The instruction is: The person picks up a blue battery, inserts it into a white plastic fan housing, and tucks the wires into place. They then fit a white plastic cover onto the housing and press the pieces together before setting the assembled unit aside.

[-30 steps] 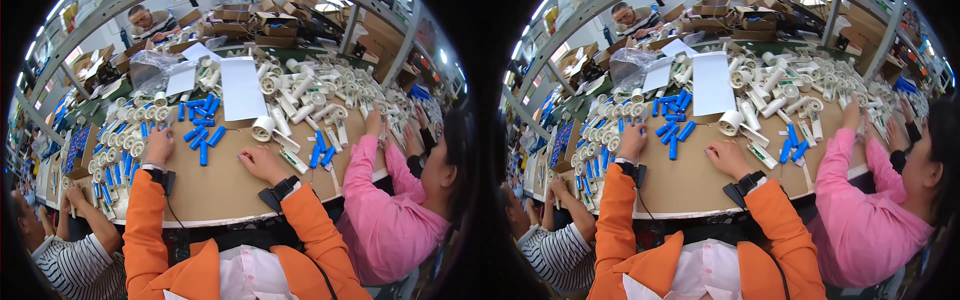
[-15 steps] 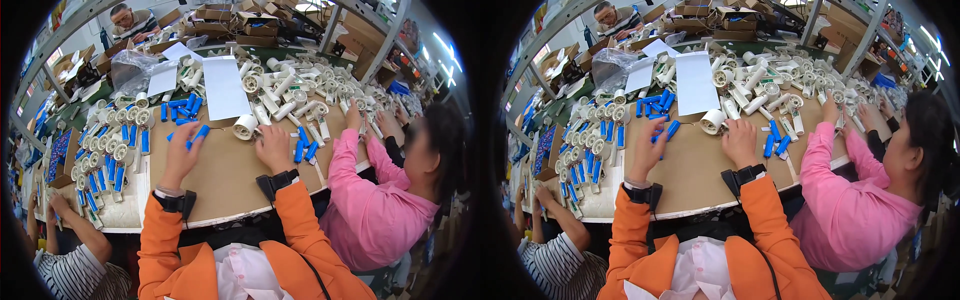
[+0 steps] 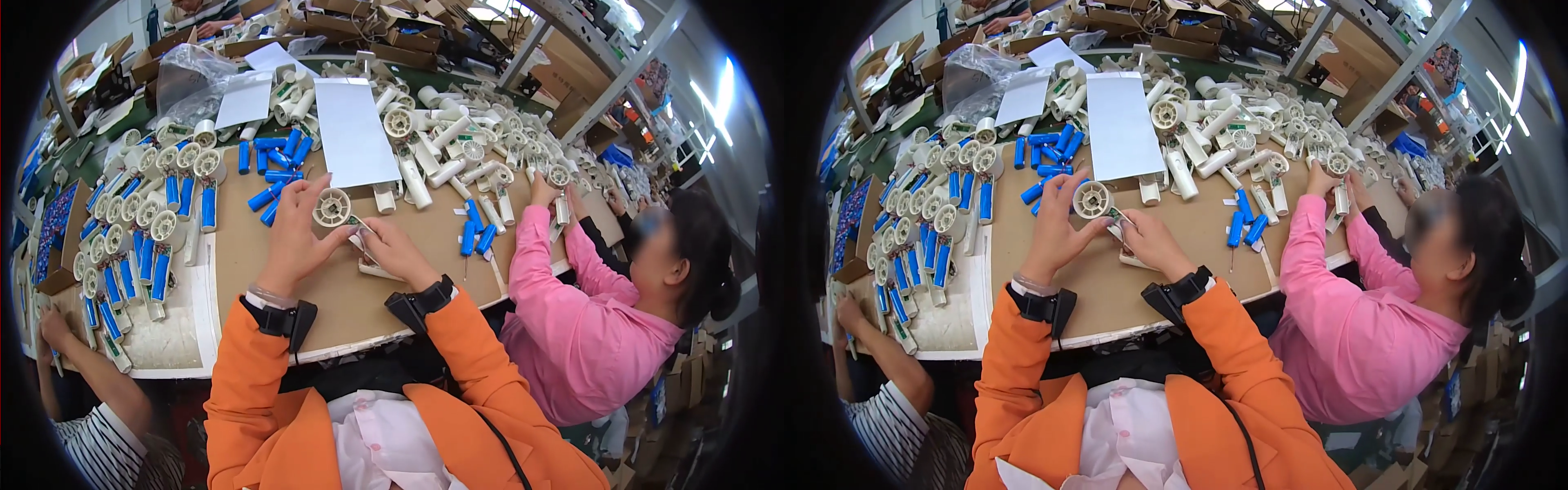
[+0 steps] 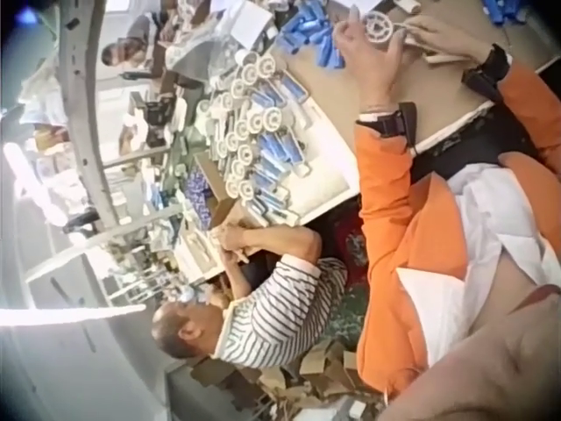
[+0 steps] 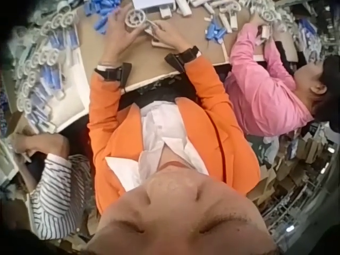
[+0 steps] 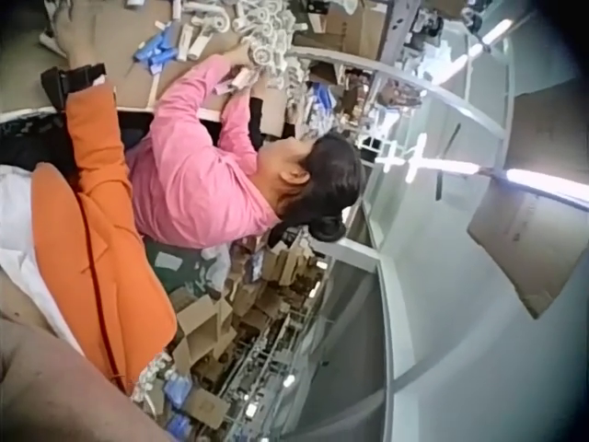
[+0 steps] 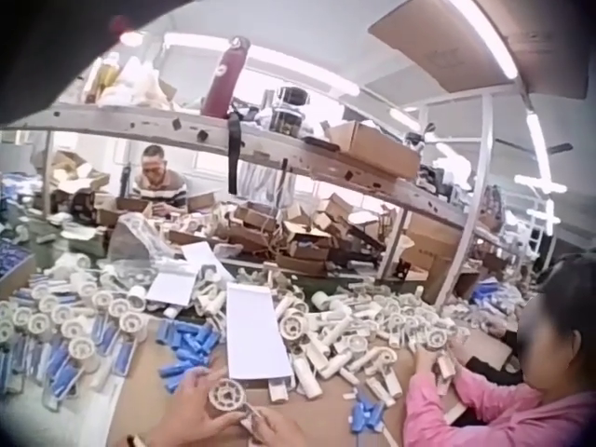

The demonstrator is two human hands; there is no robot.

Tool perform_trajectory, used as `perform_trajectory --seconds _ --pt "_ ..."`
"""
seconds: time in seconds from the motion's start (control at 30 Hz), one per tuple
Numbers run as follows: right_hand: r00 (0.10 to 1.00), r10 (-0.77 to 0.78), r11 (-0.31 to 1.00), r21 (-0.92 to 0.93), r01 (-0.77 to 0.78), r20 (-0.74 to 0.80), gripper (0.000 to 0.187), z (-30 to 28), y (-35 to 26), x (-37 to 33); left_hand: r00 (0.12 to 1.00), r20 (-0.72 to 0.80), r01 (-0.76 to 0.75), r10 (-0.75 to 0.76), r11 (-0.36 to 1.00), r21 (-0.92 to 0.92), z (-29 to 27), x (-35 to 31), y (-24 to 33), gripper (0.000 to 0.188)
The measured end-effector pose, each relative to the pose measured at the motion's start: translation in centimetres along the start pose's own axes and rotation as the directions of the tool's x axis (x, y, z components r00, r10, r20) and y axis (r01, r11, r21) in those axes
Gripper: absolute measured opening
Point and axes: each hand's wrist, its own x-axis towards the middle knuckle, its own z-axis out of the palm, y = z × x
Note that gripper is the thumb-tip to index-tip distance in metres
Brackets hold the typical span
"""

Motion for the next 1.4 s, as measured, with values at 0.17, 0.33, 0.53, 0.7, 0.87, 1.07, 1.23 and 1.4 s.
perform_trajectory --seconds 0.17,0.33,0.53,0.7,0.87,1.07,1.23,1.4 --pt "0.993 -0.11 0.994 0.021 0.109 0.034 0.025 -0.5 1.7 -1.1 0.971 0.194 -0.178 0.137 0.96 0.216 0.7 -0.7 -1.5 0.065" --pt "0.967 -0.23 0.915 -0.363 0.177 -0.109 0.028 -3.8 0.9 -6.1 0.936 0.34 0.066 -0.095 0.993 0.098 0.3 -1.0 -1.3 0.066" --pt "0.997 -0.058 0.876 -0.478 0.073 0.046 0.036 -2.3 -1.4 -11.3 0.944 0.325 0.031 -0.056 0.996 0.084 0.5 -1.1 -2.1 0.065" --pt "0.921 -0.379 0.788 -0.555 0.266 -0.096 0.031 3.0 -1.1 -9.9 0.954 0.299 -0.042 0.022 0.997 0.06 0.9 -1.0 -2.5 0.065" --pt "0.849 -0.514 0.752 -0.539 0.379 -0.12 0.028 -0.2 -0.5 -8.6 0.945 0.321 0.048 -0.062 0.998 0.052 0.0 -1.0 -1.8 0.063" --pt "0.679 -0.537 0.529 -0.827 -0.191 -0.5 0.041 -13.1 6.4 -6.1 0.951 0.31 0.006 -0.019 0.999 0.044 0.4 -0.6 -0.9 0.064" --pt "0.85 -0.082 0.707 -0.632 -0.319 -0.521 0.045 -12.7 8.2 -5.6 0.946 0.324 0.026 -0.034 0.999 0.029 0.0 -1.0 -1.2 0.063" --pt "0.899 -0.232 0.717 -0.689 -0.1 -0.372 0.042 -10.4 8.1 -6.0 0.935 0.351 0.051 -0.052 0.999 0.013 -0.3 -0.7 -0.8 0.063"
